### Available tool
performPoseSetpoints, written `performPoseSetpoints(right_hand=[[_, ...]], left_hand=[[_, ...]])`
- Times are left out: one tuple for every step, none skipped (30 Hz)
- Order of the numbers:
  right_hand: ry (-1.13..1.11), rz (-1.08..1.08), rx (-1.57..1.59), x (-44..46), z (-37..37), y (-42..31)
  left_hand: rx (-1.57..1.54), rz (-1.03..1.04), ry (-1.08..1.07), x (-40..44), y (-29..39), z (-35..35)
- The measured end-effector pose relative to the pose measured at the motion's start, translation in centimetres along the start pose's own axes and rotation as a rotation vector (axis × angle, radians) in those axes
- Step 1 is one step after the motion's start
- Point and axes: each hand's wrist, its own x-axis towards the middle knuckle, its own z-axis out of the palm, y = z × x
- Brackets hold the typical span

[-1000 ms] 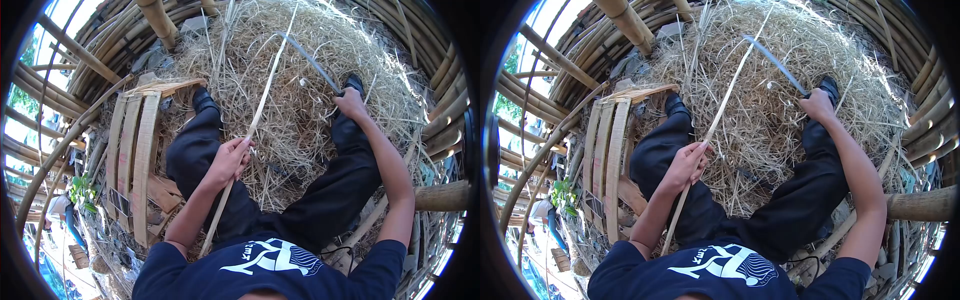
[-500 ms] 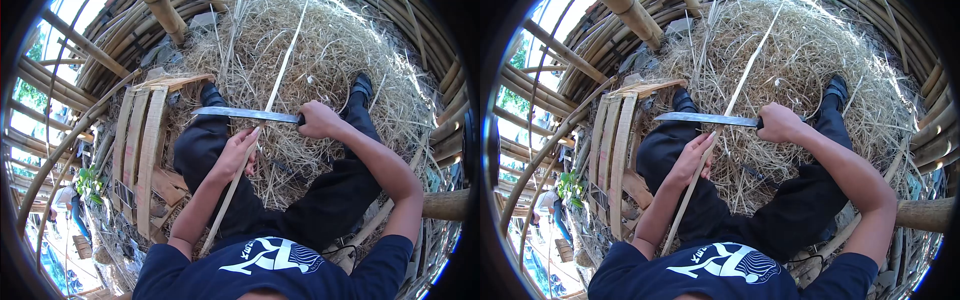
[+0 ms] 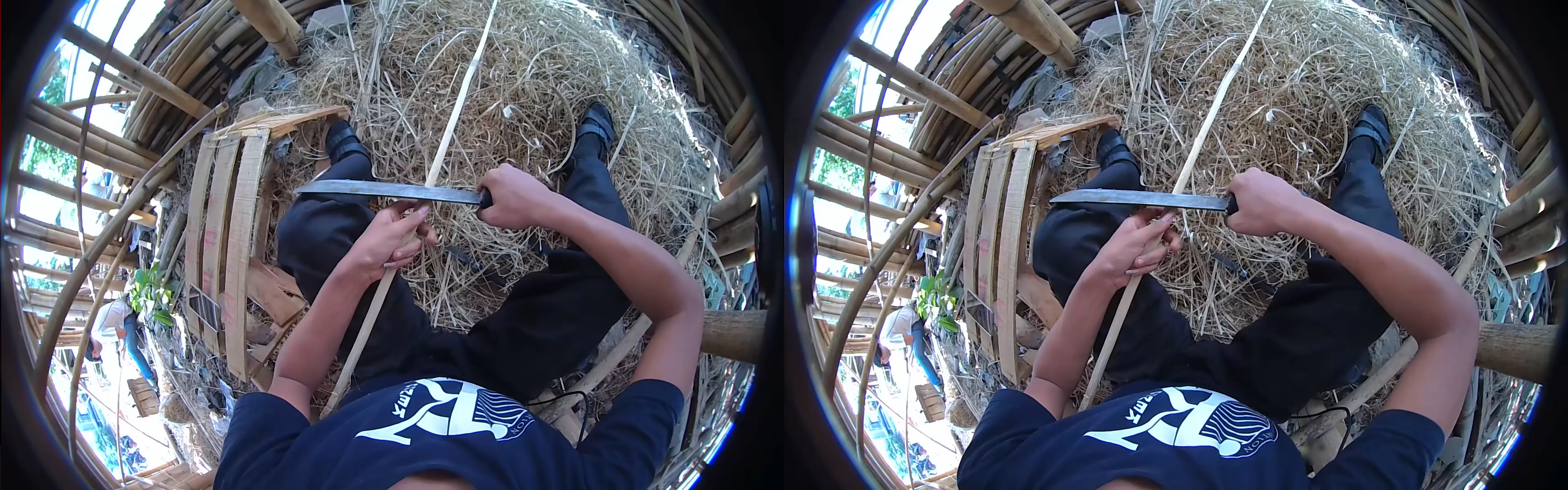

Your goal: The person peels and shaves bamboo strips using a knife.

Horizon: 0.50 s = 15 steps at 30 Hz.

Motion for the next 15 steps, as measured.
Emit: performPoseSetpoints(right_hand=[[0.020, -0.019, 0.004, 0.1, 0.2, 0.1], [0.020, -0.018, 0.007, 0.1, 0.3, 0.1], [0.030, -0.018, -0.010, 0.1, 0.5, 0.0], [0.041, -0.015, -0.027, 0.1, 0.6, 0.0], [0.043, -0.011, -0.025, 0.0, 0.6, 0.0], [0.021, -0.015, -0.018, -0.1, 0.5, -0.1], [0.000, -0.021, -0.012, -0.1, 0.5, -0.2], [0.001, -0.018, -0.011, -0.1, 0.6, -0.2], [0.012, -0.024, -0.008, 0.0, 0.8, -0.1], [0.022, -0.031, -0.005, 0.0, 1.1, 0.0], [0.020, -0.030, -0.006, 0.1, 1.2, 0.1], [0.011, -0.041, -0.005, 0.2, 1.4, 0.1], [0.002, -0.052, -0.005, 0.2, 1.4, 0.1], [-0.001, -0.052, -0.007, 0.2, 1.4, 0.0], [-0.009, -0.034, -0.010, 0.2, 1.3, -0.2]], left_hand=[[-0.022, -0.003, -0.009, -0.1, 0.3, 0.3], [-0.021, -0.005, -0.009, -0.1, 0.3, 0.4], [0.001, -0.001, 0.010, -0.1, 0.2, 0.5], [0.024, 0.003, 0.027, 0.0, 0.2, 0.6], [0.026, 0.000, 0.023, 0.1, 0.1, 0.6], [0.029, 0.017, 0.039, 0.1, -0.1, 0.6], [0.032, 0.035, 0.055, 0.1, -0.2, 0.5], [0.033, 0.034, 0.053, 0.2, -0.2, 0.5], [0.047, 0.040, 0.072, 0.2, -0.3, 0.4], [0.061, 0.047, 0.091, 0.2, -0.4, 0.4], [0.058, 0.046, 0.091, 0.2, -0.4, 0.4], [0.072, 0.051, 0.087, 0.1, -0.4, 0.5], [0.086, 0.057, 0.084, 0.1, -0.4, 0.5], [0.082, 0.057, 0.084, 0.0, -0.5, 0.5], [0.093, 0.068, 0.090, 0.0, -0.5, 0.6]])
